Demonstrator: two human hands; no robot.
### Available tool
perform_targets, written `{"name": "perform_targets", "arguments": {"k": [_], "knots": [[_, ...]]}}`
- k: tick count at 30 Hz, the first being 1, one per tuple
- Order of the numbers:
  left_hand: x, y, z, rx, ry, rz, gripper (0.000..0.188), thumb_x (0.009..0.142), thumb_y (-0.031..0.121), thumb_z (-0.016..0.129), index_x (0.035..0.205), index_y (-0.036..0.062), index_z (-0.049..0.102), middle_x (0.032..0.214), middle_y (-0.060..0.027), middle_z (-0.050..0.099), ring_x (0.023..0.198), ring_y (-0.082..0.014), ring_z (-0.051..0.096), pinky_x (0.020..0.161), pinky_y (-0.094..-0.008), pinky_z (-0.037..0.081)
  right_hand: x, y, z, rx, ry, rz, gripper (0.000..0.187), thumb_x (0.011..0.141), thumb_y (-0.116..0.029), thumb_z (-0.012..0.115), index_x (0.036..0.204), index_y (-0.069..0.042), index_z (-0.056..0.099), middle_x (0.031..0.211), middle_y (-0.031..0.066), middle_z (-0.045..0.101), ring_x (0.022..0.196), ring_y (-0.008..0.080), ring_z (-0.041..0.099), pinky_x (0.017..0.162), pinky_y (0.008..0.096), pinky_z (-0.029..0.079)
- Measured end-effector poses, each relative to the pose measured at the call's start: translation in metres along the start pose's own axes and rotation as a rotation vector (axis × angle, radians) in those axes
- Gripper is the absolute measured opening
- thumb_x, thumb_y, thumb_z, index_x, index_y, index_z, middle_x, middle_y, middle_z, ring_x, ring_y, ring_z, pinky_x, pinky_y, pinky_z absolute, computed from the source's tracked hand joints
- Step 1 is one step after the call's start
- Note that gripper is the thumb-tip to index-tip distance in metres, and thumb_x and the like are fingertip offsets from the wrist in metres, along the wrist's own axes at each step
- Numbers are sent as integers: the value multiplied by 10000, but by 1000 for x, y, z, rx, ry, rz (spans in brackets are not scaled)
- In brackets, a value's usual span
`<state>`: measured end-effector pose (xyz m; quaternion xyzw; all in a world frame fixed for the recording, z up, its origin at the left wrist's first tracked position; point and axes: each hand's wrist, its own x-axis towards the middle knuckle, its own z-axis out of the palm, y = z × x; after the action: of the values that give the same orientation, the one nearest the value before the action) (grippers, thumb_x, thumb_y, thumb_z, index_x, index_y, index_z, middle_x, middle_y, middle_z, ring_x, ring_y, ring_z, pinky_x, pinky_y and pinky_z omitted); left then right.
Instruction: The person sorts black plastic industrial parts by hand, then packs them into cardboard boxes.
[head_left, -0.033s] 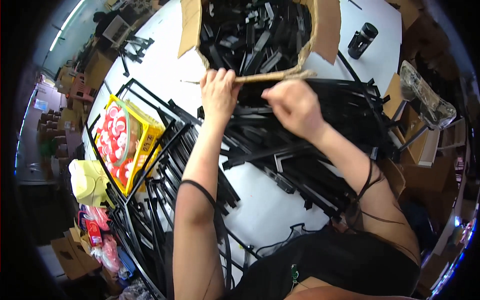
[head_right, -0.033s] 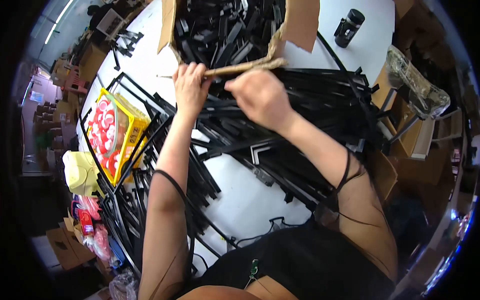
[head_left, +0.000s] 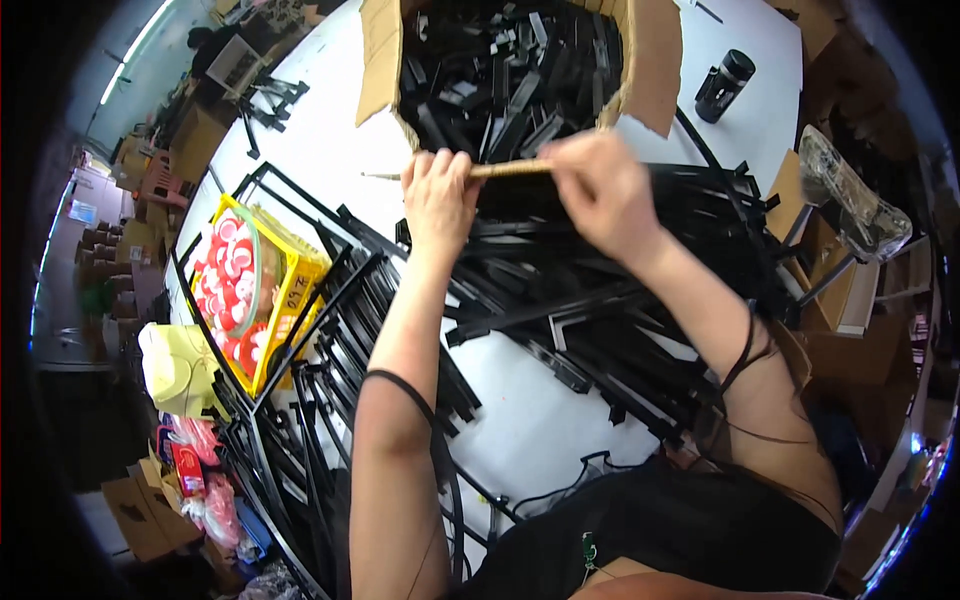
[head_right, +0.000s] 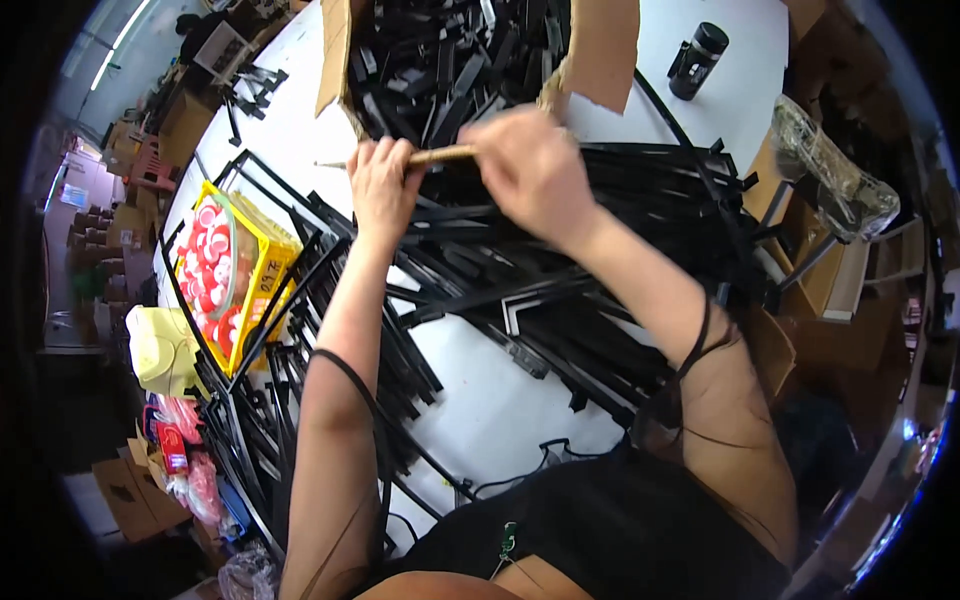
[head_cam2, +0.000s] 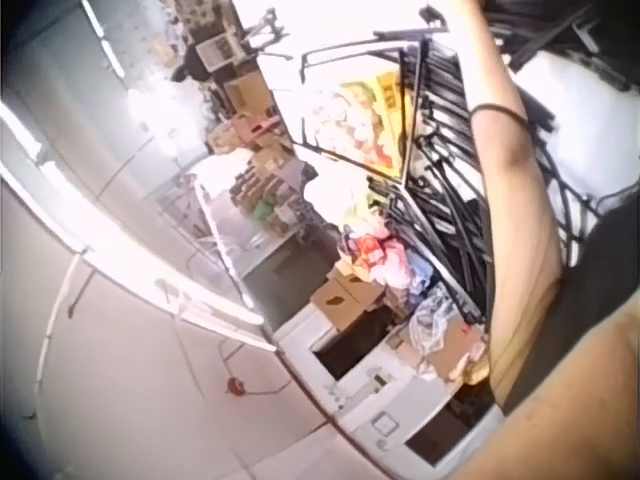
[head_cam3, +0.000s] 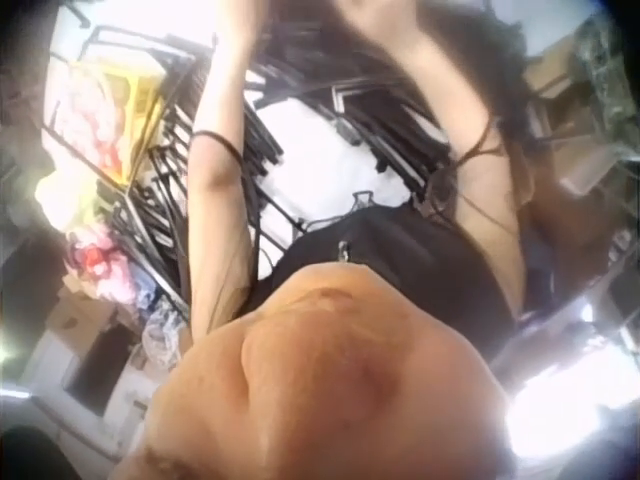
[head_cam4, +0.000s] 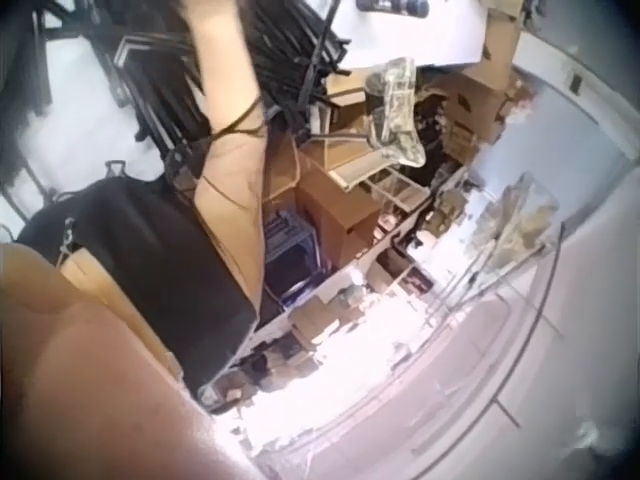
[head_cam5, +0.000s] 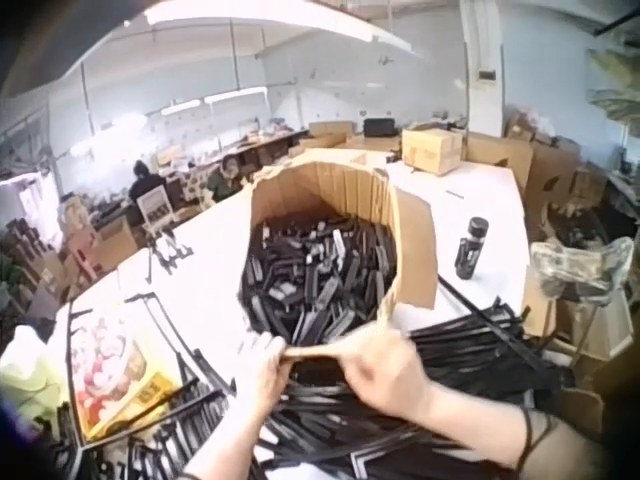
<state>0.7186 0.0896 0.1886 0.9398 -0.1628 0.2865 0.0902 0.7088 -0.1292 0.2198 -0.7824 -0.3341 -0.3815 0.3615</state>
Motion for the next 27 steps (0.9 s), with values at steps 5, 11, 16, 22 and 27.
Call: {"name": "perform_targets", "arguments": {"k": [5,11,16,22,27], "knots": [[-12,11,-5,-10,49,-43,232,700,179,734,847,119,565,852,-51,543,958,-281,520,898,-394,365,111,105,14,-569,-212,186,572,887,-398,603,1290,-14,472,1140,213,578,1119,366,539,958,423,442],[-11,15,3,-72,63,-54,235,681,115,712,837,98,537,842,-52,529,943,-256,526,964,-386,368,144,190,87,-678,-589,944,871,801,-752,453,1429,-152,388,1451,228,346,1331,453,315,1050,562,295],[-17,13,2,-59,91,-80,240,666,103,704,846,105,546,844,-41,529,935,-241,528,975,-383,369,133,138,103,-671,-649,700,724,816,-684,500,1338,-183,489,1373,224,416,1269,404,394,1004,550,336],[-22,15,0,-49,84,-89,241,656,112,696,859,108,566,862,-35,552,923,-242,540,959,-386,378,106,87,83,-541,-685,534,544,873,-559,521,1239,-161,579,1280,201,471,1177,322,471,932,472,418],[-22,16,3,-68,59,-90,253,660,95,700,873,99,565,872,-48,550,940,-262,535,963,-398,372,80,62,75,-439,-687,397,669,887,-535,529,1411,-141,396,1407,330,295,1282,432,359,1006,527,363]]}}
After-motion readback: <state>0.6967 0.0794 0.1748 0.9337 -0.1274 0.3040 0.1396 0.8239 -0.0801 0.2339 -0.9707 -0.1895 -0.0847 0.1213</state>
